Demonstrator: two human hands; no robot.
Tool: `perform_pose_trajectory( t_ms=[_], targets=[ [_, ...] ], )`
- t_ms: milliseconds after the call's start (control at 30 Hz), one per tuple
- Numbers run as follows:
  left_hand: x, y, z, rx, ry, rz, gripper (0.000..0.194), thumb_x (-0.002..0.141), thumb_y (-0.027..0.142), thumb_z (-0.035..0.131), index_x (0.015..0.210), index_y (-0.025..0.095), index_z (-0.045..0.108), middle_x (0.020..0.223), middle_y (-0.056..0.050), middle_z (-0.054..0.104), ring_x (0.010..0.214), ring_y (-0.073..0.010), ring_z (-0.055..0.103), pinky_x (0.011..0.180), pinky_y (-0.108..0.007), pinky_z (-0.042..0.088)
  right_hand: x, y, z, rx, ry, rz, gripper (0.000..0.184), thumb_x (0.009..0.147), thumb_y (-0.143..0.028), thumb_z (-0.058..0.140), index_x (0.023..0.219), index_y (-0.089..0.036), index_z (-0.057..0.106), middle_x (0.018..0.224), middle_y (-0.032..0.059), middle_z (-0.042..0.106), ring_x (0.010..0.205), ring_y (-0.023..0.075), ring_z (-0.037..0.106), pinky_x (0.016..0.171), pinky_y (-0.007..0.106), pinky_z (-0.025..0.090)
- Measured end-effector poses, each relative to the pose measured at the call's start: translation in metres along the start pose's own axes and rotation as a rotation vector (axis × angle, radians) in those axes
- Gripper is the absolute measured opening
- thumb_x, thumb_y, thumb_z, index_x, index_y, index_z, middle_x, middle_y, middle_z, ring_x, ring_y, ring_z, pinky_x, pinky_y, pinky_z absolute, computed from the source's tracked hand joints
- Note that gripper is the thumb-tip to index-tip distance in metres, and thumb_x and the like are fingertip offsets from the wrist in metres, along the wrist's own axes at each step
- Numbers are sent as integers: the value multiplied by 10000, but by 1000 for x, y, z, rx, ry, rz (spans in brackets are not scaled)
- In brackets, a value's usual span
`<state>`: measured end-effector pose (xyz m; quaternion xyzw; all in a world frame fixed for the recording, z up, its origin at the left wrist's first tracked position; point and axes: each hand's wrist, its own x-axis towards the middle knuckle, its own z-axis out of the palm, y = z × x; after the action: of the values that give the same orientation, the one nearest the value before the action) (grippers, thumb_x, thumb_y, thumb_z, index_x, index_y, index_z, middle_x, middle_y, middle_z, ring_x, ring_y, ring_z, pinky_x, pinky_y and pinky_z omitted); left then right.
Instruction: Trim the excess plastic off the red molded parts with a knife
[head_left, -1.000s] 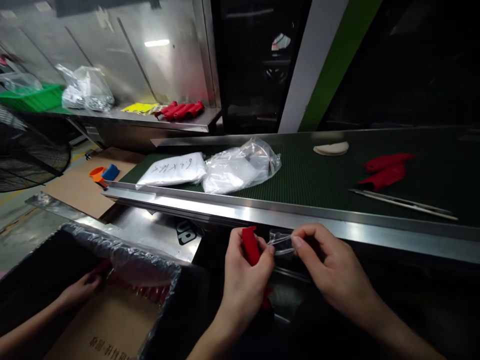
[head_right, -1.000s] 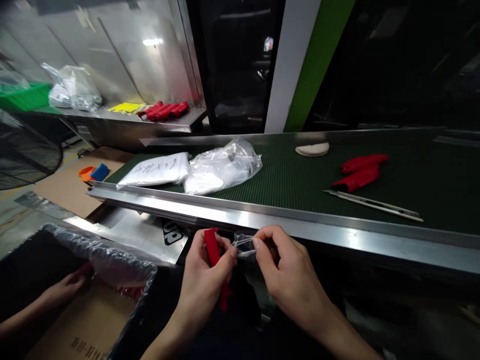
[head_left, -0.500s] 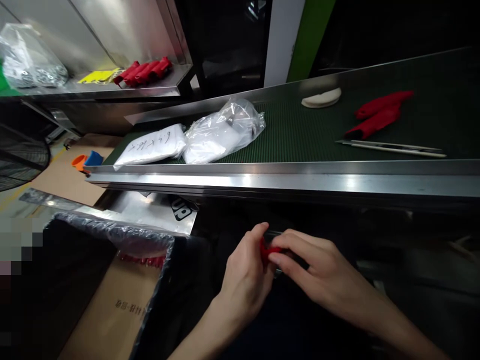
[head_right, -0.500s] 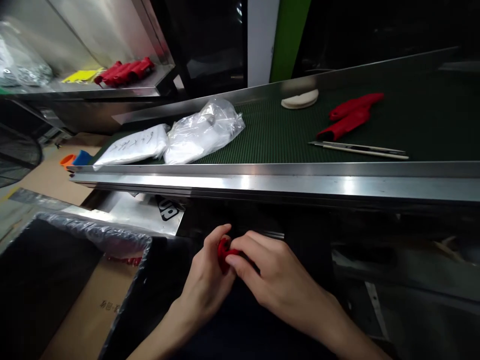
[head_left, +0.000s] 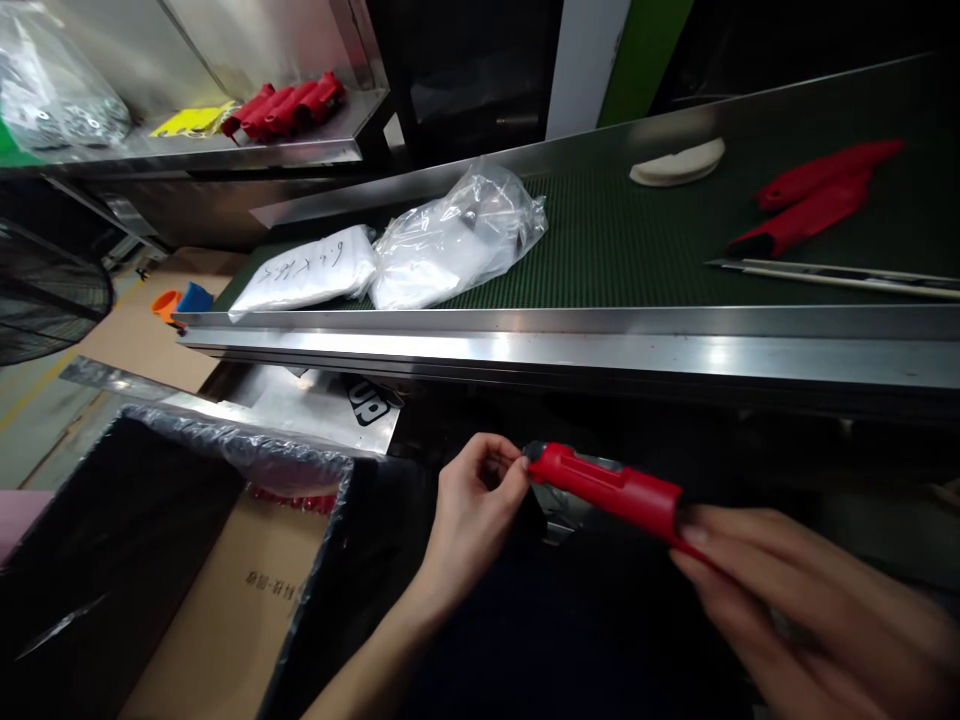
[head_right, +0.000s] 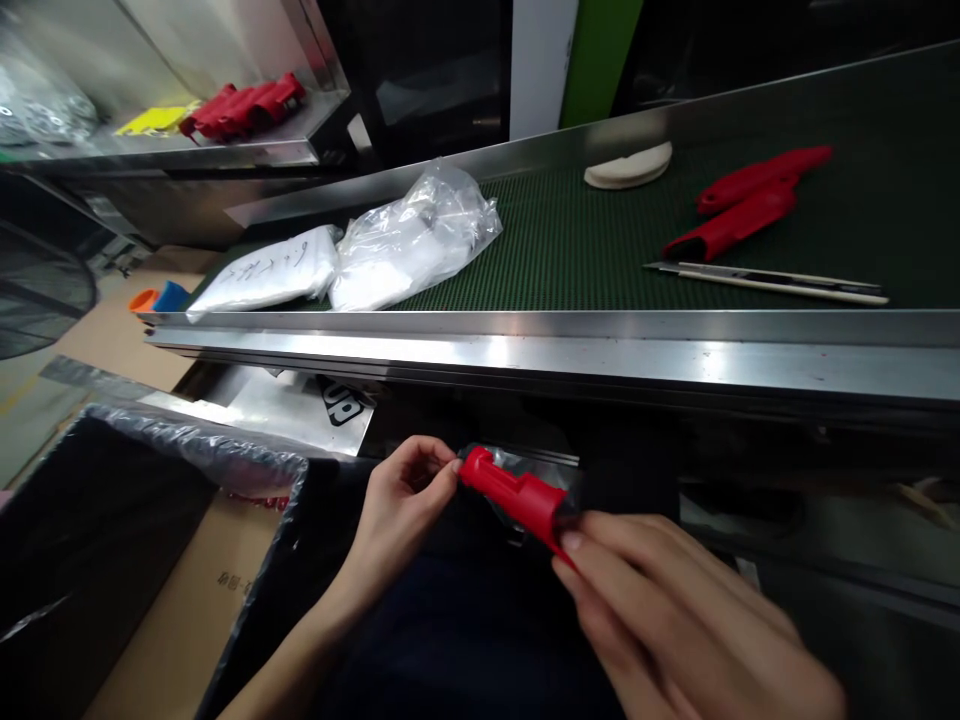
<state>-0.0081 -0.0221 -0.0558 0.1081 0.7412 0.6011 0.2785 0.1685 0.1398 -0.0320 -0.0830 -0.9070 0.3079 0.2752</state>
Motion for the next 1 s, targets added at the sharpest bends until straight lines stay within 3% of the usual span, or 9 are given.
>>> perform_pose_trajectory(
  t_ms=[133, 300, 400, 500, 700, 867, 933, 1000],
  targets=[
    [-5, 2, 4, -70, -4, -30, 137, 822, 283, 683, 821, 154, 635, 737, 0, 591, 664, -111, 504, 587, -193, 393, 15, -10, 3, -75, -91, -210, 436, 820, -15, 653, 1222, -181, 617, 1033, 51, 671, 981, 171, 624, 831, 301, 513],
    [-6, 0, 1, -190, -15, -62, 181, 842, 317, 668, 856, 143, 622, 770, -18, 607, 705, -135, 553, 663, -226, 451, 7, 6, 3, -216, -298, -442, 395, 905, -73, 470, 1267, -167, 600, 1249, 121, 632, 1149, 253, 570, 986, 459, 391],
    [-5, -2, -4, -244, -26, -60, 169, 860, 304, 665, 851, 142, 620, 761, -7, 595, 728, -124, 553, 709, -215, 454, 5, 11, 3, -376, -370, -610, 419, 927, -60, 359, 1212, -186, 639, 1266, 123, 639, 1102, 294, 589, 972, 545, 327],
    [-8, -5, -7, -285, -41, -46, 141, 872, 283, 670, 864, 151, 621, 800, 1, 595, 758, -108, 547, 730, -191, 438, 10, 7, 3, -464, -390, -713, 442, 886, 11, 372, 1165, -177, 657, 1215, 121, 672, 1003, 299, 624, 935, 571, 305],
    [-14, -9, -12, -303, -53, 22, 92, 919, 271, 626, 905, 182, 608, 941, -12, 568, 863, -122, 537, 789, -208, 434, 10, -12, 0, -474, -400, -627, 344, 934, 1, 438, 1121, -189, 656, 1183, 86, 687, 953, 286, 659, 985, 606, 260],
    [-23, -8, -10, -186, -50, 150, 43, 922, 225, 626, 885, 204, 631, 1009, -20, 503, 940, -136, 509, 832, -215, 417, 2, -8, 4, -441, -362, -536, 334, 959, -51, 415, 1130, -217, 648, 1217, 66, 673, 971, 264, 682, 1081, 624, 212],
    [-31, -10, -8, -68, -67, 260, 60, 941, 189, 582, 924, 220, 631, 1009, -23, 476, 930, -138, 502, 820, -232, 421, -1, -6, 9, -354, -306, -469, 299, 949, -71, 459, 1133, -212, 647, 1180, 52, 698, 969, 243, 686, 1076, 564, 271],
    [-38, -13, -3, 49, -66, 386, 122, 953, 146, 529, 971, 226, 619, 995, -29, 467, 915, -144, 500, 804, -252, 429, -5, -7, 19, -190, -176, -300, 264, 907, -81, 553, 1113, -216, 646, 1062, 19, 736, 927, 210, 693, 1037, 489, 377]
  ],
)
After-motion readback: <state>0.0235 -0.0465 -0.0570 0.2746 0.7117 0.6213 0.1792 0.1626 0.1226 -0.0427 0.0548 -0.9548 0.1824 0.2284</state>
